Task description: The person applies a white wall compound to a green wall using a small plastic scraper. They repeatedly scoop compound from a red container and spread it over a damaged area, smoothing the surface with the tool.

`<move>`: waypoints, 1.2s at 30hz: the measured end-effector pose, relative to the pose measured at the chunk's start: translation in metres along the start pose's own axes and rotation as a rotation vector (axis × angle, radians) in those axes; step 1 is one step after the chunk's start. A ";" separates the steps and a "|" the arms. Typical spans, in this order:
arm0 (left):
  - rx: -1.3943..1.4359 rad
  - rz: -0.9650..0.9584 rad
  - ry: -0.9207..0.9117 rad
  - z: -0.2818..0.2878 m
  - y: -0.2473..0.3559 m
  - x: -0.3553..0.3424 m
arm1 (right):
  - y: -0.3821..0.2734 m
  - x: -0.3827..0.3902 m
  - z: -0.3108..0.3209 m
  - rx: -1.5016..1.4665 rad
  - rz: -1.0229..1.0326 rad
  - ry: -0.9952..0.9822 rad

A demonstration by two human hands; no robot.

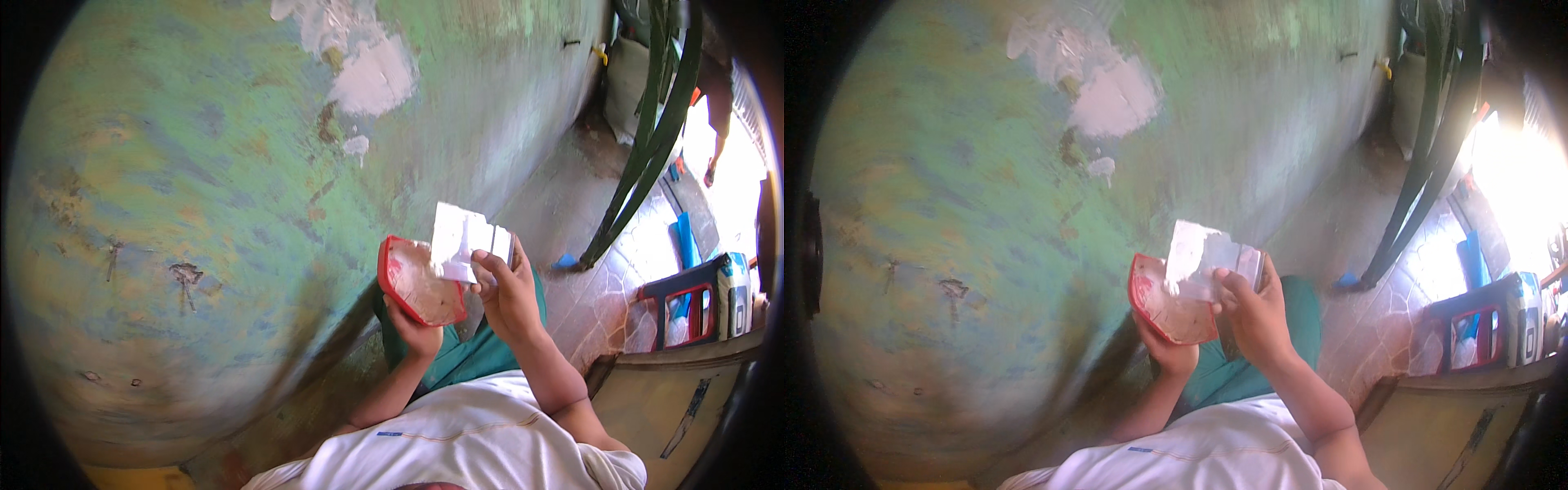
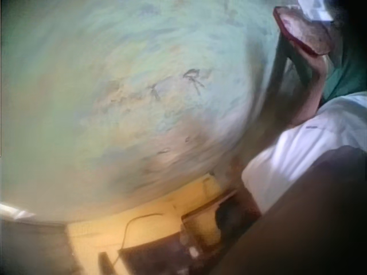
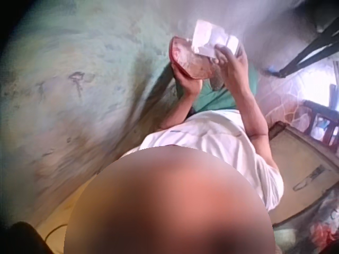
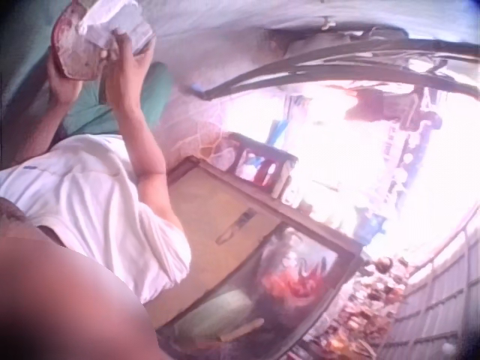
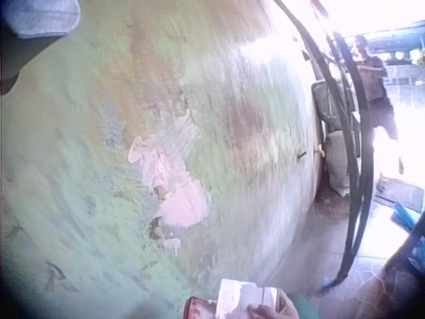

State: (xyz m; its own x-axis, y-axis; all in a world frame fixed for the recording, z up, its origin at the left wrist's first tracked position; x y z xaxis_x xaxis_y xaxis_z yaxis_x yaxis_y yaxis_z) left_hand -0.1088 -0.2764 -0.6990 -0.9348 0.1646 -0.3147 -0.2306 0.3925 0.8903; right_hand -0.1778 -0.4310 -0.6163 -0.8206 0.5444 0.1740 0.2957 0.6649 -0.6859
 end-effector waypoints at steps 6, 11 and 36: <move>0.219 0.190 -0.115 0.015 -0.019 0.002 | -0.068 -0.051 -0.084 -0.159 0.435 -0.188; -0.038 0.129 -0.080 0.058 -0.046 0.012 | -0.127 -0.077 -0.183 0.317 1.415 -0.049; 0.228 0.272 -0.034 0.084 -0.062 0.006 | -0.098 -0.063 -0.195 0.557 1.518 0.251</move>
Point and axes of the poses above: each hand's wrist, its own x-axis away from the middle knuckle, its own z-axis out of the back of the hand, y = z × x, the point moved 7 cm from there along -x, towards the middle knuckle, and after that the axes turned 1 degree about -x, right-handed, at the moved point
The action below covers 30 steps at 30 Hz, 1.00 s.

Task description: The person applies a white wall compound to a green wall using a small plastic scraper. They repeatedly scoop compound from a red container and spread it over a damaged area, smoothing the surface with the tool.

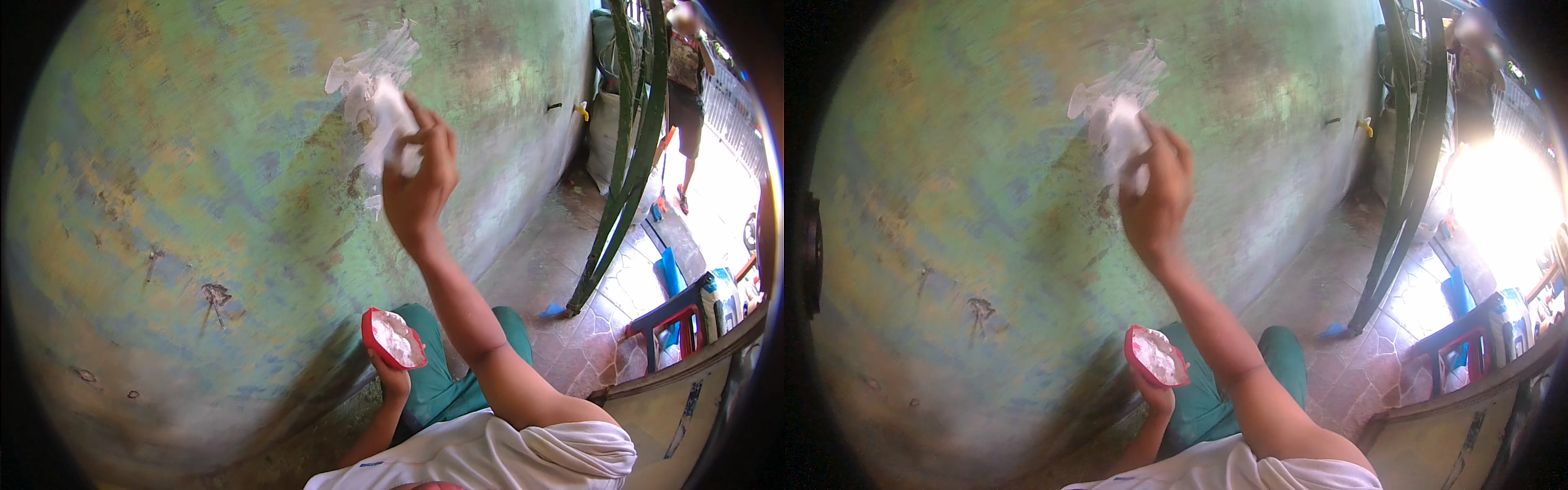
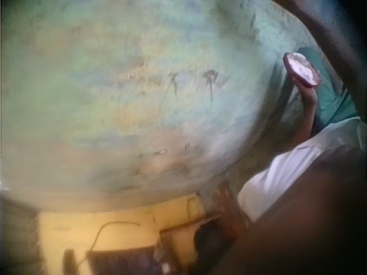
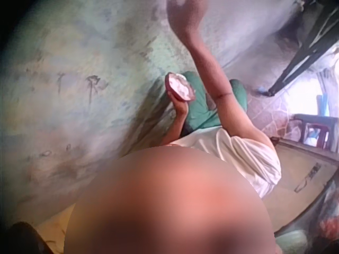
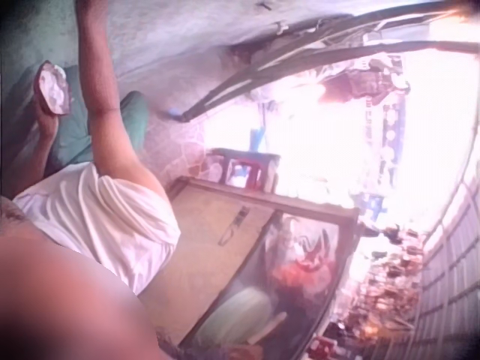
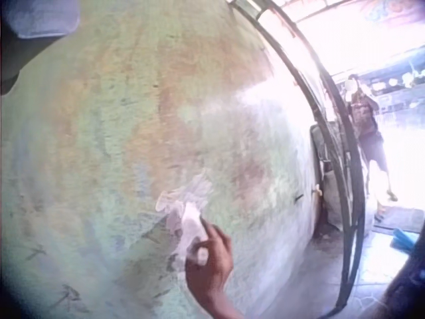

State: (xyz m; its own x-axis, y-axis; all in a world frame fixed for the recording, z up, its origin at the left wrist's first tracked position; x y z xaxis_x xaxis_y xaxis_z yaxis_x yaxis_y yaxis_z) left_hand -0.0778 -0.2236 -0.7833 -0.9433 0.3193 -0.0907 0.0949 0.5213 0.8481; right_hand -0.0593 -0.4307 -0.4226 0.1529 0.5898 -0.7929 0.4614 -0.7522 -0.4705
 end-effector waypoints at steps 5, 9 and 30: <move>-0.135 -0.013 0.095 0.006 -0.003 -0.001 | -0.020 -0.011 -0.028 -0.022 -0.003 -0.239; -0.022 0.047 0.040 -0.006 0.001 0.003 | -0.043 -0.021 -0.001 -0.127 0.140 -0.096; 0.010 0.046 -0.011 -0.018 0.015 0.004 | -0.050 -0.020 -0.009 -0.055 0.038 -0.062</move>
Point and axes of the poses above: each hand's wrist, its own x-axis away from the middle knuckle, its own z-axis out of the back of the hand, y = z × x, the point moved 7 cm from there along -x, towards the middle knuckle, and after that the axes turned 1 degree about -x, right-handed, at the moved point
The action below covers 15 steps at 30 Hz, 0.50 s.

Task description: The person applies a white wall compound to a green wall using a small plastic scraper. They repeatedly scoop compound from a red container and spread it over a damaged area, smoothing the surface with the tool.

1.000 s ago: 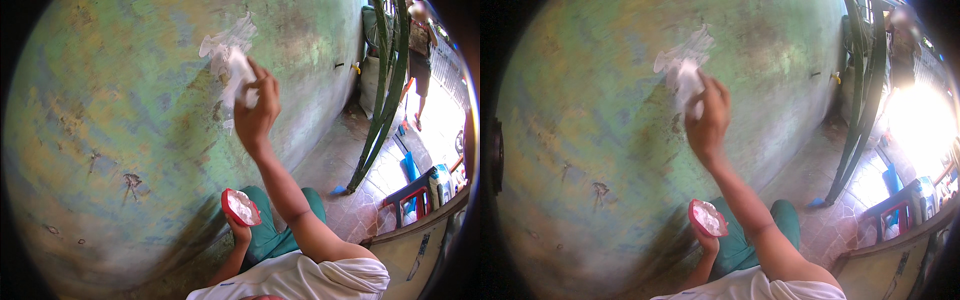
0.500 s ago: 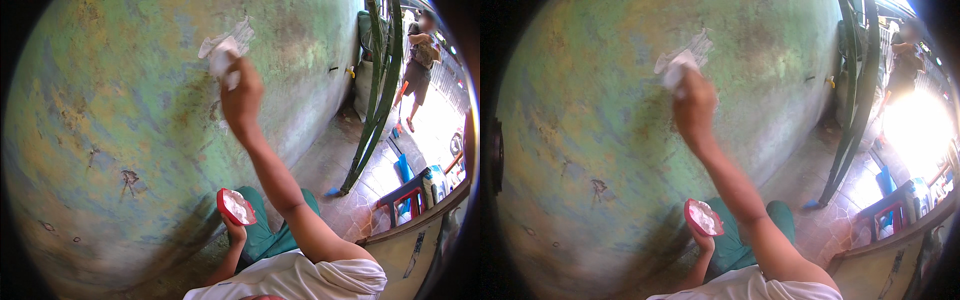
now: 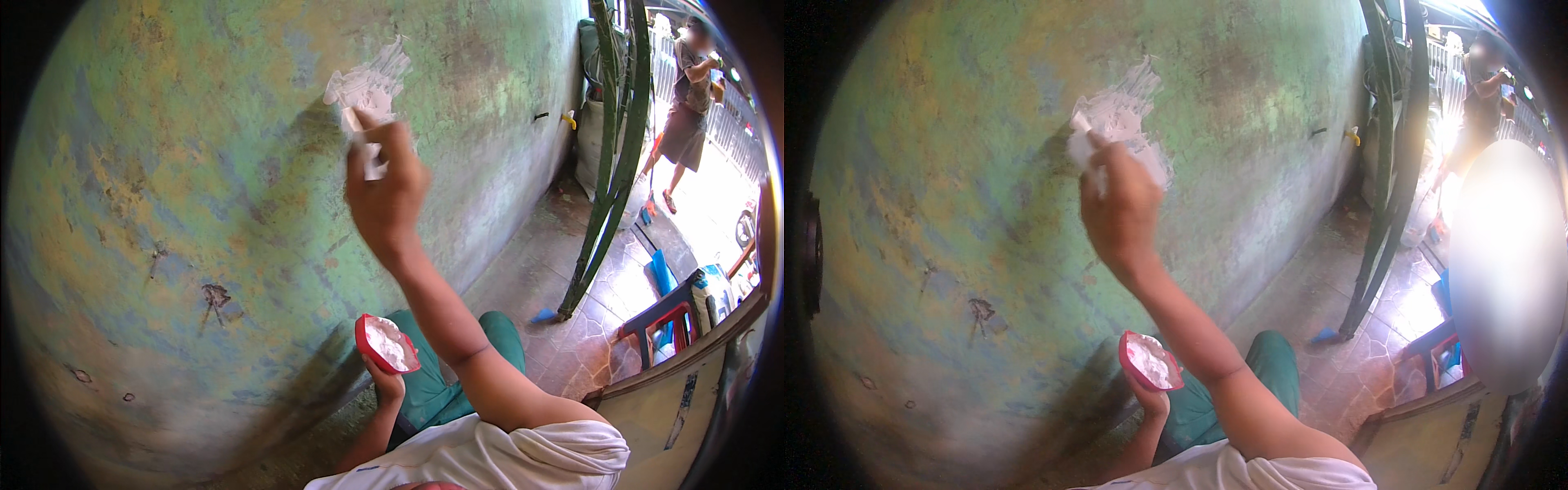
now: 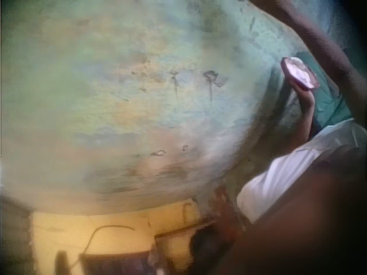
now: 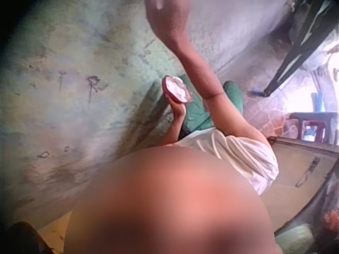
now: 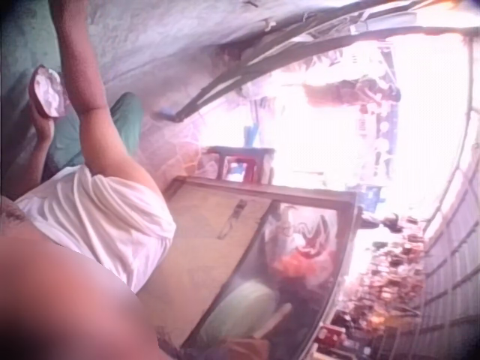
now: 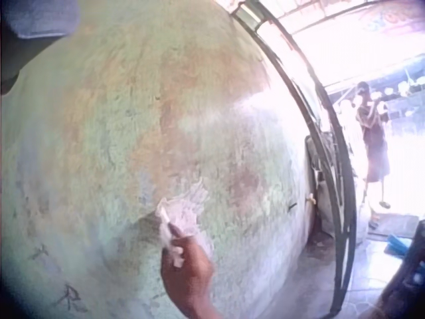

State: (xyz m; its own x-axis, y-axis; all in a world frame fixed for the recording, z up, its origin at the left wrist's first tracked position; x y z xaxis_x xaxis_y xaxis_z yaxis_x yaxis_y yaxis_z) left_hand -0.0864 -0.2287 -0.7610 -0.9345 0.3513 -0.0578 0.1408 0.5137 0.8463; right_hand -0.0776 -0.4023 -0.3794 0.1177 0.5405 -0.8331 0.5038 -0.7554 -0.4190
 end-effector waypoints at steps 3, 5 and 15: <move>-0.046 -0.036 0.013 0.004 -0.001 0.000 | 0.032 -0.001 0.019 -0.201 -0.159 0.116; -0.090 -0.033 0.017 0.007 -0.005 0.001 | 0.062 -0.017 0.012 -0.719 -0.292 -0.044; -0.320 -0.322 0.061 0.023 -0.005 -0.003 | 0.106 -0.026 0.044 0.221 0.010 0.179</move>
Point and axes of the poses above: each hand's wrist, its own x-axis away from the middle knuckle, its own z-axis out of the back of the hand, y = z × x, the point moved 7 cm from there along -x, towards the middle knuckle, and after that the axes turned 1 degree about -x, right-handed, at the moved point
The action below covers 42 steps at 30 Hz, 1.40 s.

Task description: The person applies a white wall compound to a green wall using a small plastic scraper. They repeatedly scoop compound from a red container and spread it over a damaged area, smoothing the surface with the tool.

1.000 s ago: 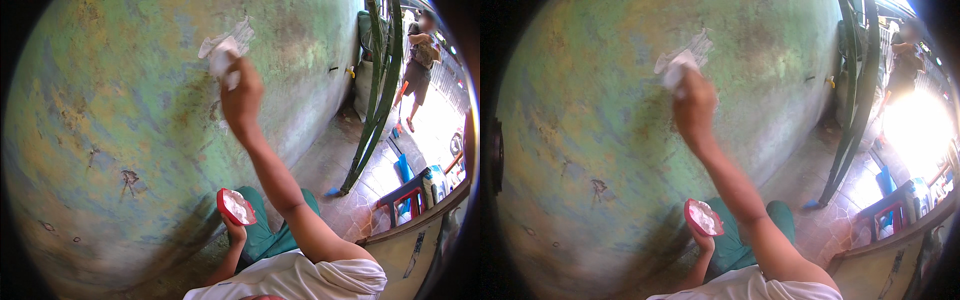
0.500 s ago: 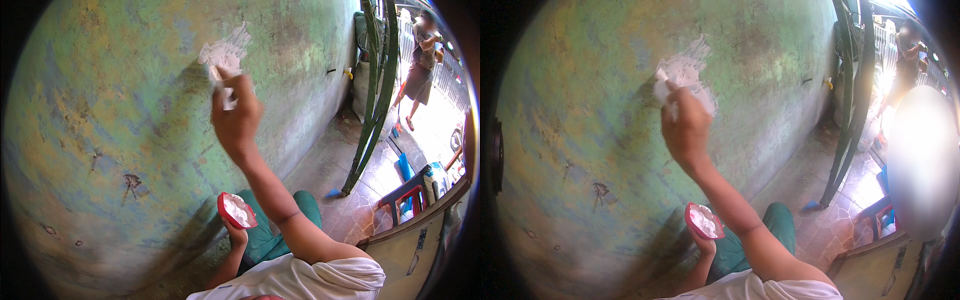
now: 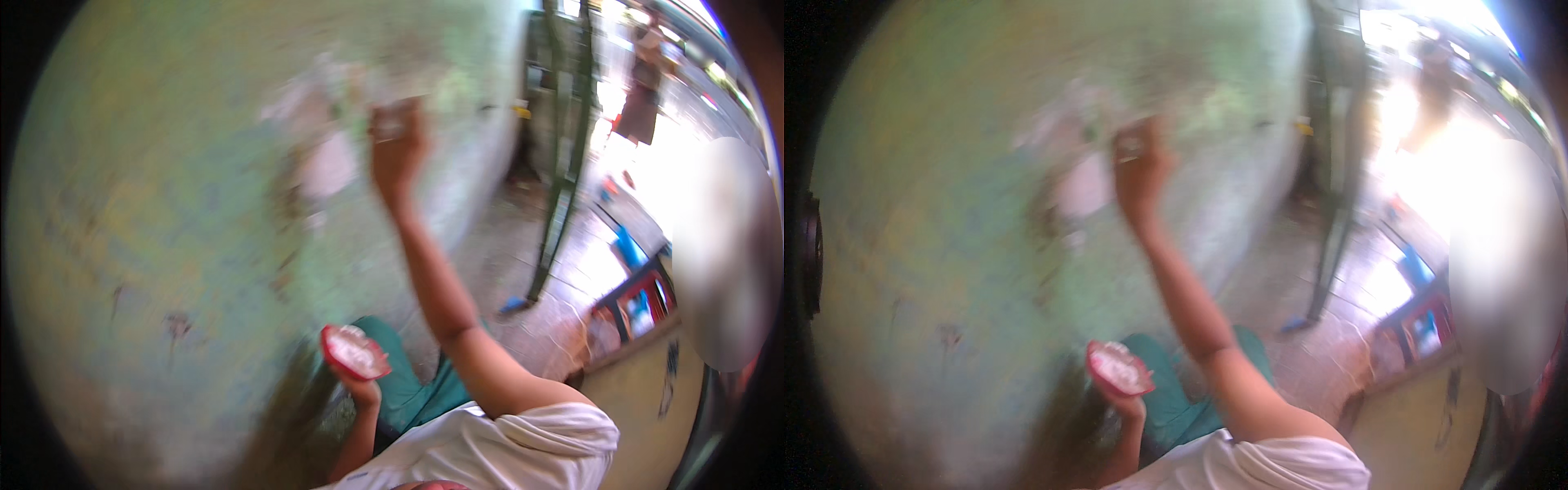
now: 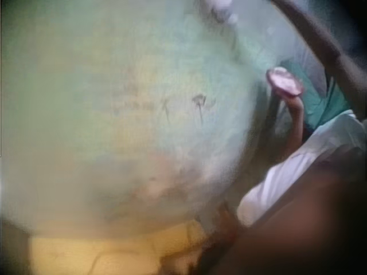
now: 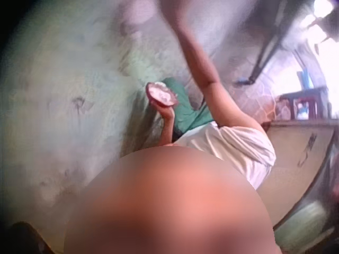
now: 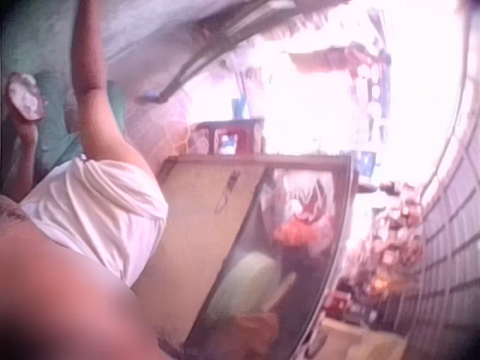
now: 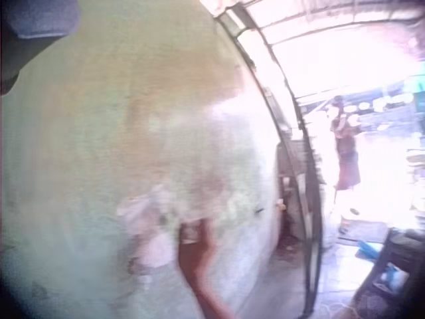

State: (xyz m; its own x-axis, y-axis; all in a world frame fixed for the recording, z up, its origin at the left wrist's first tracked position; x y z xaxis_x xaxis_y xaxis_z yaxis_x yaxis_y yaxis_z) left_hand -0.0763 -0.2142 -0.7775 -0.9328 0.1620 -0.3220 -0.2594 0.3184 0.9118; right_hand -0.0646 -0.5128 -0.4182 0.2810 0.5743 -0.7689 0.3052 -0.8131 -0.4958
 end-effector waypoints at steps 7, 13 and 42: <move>0.216 0.283 0.061 -0.007 -0.005 -0.002 | -0.068 0.046 -0.030 -0.001 0.110 -0.051; 0.171 0.211 0.000 -0.008 -0.002 -0.005 | -0.066 0.023 -0.007 -0.029 0.028 -0.067; 0.306 0.190 -0.029 -0.008 -0.004 -0.001 | -0.090 0.042 -0.015 -0.105 0.200 -0.223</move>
State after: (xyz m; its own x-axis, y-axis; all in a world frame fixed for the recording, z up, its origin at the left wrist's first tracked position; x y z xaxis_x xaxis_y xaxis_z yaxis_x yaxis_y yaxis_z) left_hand -0.0767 -0.2235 -0.7790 -0.9486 0.2700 -0.1651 0.0088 0.5441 0.8390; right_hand -0.0665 -0.4140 -0.4000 0.1421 0.3591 -0.9224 0.3592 -0.8871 -0.2900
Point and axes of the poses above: each hand's wrist, its own x-axis away from the middle knuckle, its own z-axis out of the back of the hand, y = z × x, the point moved 7 cm from there along -x, towards the middle knuckle, and after that the axes turned 1 degree about -x, right-handed, at the moved point
